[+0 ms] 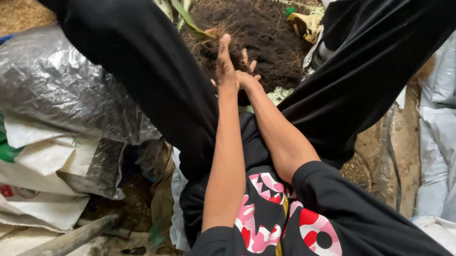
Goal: The person sits on the floor and wraps a plant's root ball with soil and fibrous material by hand. They repeatedly compress and shape the root ball, adding soil and fibers to form a compact bundle.
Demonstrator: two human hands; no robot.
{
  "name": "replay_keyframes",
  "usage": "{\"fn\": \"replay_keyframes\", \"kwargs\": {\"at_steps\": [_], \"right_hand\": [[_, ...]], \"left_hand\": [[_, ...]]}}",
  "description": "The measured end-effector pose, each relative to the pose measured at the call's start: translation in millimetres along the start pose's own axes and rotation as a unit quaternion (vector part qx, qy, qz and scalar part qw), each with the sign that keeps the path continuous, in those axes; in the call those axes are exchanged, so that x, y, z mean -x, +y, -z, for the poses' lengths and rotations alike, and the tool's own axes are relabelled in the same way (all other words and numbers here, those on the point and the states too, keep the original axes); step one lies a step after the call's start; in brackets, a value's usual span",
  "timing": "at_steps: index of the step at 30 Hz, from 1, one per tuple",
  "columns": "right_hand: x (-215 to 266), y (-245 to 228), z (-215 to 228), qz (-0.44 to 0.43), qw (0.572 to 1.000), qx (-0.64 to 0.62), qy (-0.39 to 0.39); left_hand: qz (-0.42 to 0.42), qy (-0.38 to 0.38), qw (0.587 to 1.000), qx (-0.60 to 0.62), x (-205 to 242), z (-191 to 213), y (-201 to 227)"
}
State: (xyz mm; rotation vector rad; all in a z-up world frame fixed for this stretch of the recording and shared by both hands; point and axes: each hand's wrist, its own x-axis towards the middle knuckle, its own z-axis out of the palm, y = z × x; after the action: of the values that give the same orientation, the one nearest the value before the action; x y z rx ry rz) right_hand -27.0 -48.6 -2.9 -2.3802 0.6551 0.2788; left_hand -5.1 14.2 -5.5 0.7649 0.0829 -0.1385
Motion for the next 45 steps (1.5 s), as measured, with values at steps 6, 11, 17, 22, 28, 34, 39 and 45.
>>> {"fn": "replay_keyframes", "kwargs": {"at_steps": [6, 11, 17, 22, 28, 34, 39, 45], "right_hand": [[0, 11, 8, 0.249, 0.965, 0.082, 0.005], [-23, 43, 2, 0.042, 0.995, -0.04, -0.086], [-47, 63, 22, 0.101, 0.901, -0.417, 0.062], [-29, 23, 89, 0.082, 0.763, -0.64, 0.023], [23, -18, 150, 0.125, 0.724, -0.677, -0.042], [47, -29, 137, 0.176, 0.809, -0.561, -0.019], [64, -26, 110, 0.271, 0.888, -0.361, 0.093], [85, -6, 104, 0.417, 0.885, -0.067, 0.197]], "left_hand": [[0.031, 0.058, 0.995, 0.075, 13, -21, 21], [-0.097, 0.049, 0.992, -0.061, 28, -36, 51], [0.065, -0.012, 0.988, 0.137, 33, -49, 63], [0.094, -0.04, 0.988, 0.114, 30, -54, 60], [0.096, -0.002, 0.995, -0.038, 31, -54, 48], [0.131, -0.025, 0.99, 0.049, 20, -44, 22], [0.087, -0.065, 0.991, 0.084, 9, -39, 7], [0.095, -0.104, 0.981, 0.136, 9, -34, 4]]}}
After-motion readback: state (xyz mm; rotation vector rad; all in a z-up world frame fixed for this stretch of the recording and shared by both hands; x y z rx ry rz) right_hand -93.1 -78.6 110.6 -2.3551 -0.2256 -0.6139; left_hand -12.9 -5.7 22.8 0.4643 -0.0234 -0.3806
